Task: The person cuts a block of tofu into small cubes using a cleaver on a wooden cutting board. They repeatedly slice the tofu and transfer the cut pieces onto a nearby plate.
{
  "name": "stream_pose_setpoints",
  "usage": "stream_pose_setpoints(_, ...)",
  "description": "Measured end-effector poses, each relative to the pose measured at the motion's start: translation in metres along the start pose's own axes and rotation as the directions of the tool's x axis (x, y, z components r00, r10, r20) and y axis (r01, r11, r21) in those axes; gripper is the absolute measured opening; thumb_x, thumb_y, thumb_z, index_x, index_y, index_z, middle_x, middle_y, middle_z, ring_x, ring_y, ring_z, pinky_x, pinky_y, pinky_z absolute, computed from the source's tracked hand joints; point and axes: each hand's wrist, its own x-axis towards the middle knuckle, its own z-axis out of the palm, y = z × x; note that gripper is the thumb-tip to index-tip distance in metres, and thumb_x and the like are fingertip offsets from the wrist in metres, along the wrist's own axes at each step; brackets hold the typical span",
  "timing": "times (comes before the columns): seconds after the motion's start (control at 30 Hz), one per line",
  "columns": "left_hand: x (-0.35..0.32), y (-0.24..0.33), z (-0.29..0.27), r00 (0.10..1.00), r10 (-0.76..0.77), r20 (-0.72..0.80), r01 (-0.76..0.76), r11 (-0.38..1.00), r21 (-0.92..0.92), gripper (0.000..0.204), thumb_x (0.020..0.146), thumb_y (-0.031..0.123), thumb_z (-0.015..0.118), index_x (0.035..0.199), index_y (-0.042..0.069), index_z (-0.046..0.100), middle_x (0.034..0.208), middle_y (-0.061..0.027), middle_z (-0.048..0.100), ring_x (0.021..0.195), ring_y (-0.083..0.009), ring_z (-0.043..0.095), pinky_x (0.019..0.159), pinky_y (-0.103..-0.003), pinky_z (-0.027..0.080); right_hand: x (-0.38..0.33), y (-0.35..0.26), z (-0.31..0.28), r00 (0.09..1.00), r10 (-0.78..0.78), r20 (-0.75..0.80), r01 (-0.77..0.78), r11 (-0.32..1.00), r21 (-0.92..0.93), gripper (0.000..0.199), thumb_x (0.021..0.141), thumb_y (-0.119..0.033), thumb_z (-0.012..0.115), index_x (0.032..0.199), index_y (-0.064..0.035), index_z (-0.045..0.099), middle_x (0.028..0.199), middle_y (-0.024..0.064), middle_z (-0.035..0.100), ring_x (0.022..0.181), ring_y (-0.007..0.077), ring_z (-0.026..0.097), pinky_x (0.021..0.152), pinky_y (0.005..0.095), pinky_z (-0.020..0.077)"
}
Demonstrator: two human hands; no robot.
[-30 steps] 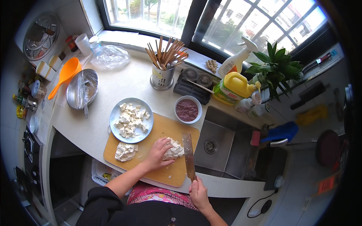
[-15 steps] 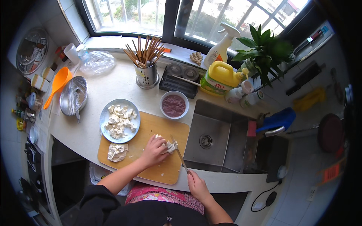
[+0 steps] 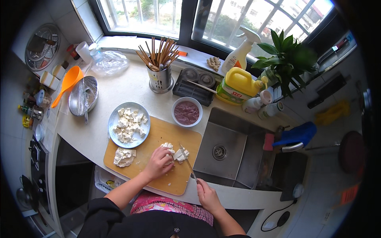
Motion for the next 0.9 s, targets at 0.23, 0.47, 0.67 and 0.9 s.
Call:
stream_pose_setpoints(0.23,-0.007,-0.002,0.0,0.999,-0.037,-0.019,0.037,0.999,-0.011,0.02,0.072,0.013,0.075,0.083,0.007,0.06,0.102,-0.009,0.059,0.112,-0.0314,0.056,0.1,-0.048,0.041,0.007,0.016,0.01,0.999,0.001,0.046,0.002,0.999,-0.05,0.031,0.097,-0.021,0.049,0.119,0.0,0.054,0.101,0.0236,0.065,0.094,0.0404,0.063,0.079,0.0427,0.0524)
stream_pose_setpoints(0.47,-0.013,-0.005,-0.004,0.998,-0.048,-0.029,0.048,0.999,-0.003,0.022,0.073,0.016,0.077,0.084,0.006,0.06,0.102,-0.0092,0.06,0.111,-0.0318,0.056,0.097,-0.048,0.044,0.004,-0.001,0.016,0.995,0.073,0.072,-0.085,0.981,0.176,0.035,0.101,-0.025,0.043,0.123,0.0004,0.052,0.065,0.0078,0.058,0.056,0.0159,0.058,0.054,0.0302,0.0474)
stream_pose_setpoints(0.67,-0.013,-0.007,-0.005,0.999,-0.041,-0.024,0.041,0.999,-0.028,0.023,0.072,0.016,0.077,0.084,0.006,0.061,0.103,-0.0099,0.06,0.11,-0.0317,0.056,0.098,-0.048,0.044,0.013,0.021,0.05,0.986,0.125,0.11,-0.147,0.964,0.221,0.037,0.102,-0.03,0.039,0.119,-0.0002,0.053,0.063,0.0022,0.054,0.053,0.0092,0.051,0.049,0.0258,0.0433)
stream_pose_setpoints(0.9,-0.012,-0.007,-0.02,0.999,0.004,0.042,-0.002,1.0,-0.028,0.023,0.071,0.012,0.076,0.089,0.006,0.062,0.105,-0.0121,0.059,0.11,-0.0329,0.056,0.096,-0.046,0.045,0.002,0.007,0.045,0.968,0.215,0.132,-0.251,0.871,0.422,0.036,0.104,-0.034,0.035,0.107,-0.0023,0.052,0.066,-0.0006,0.048,0.051,0.0061,0.045,0.048,0.0217,0.0391)
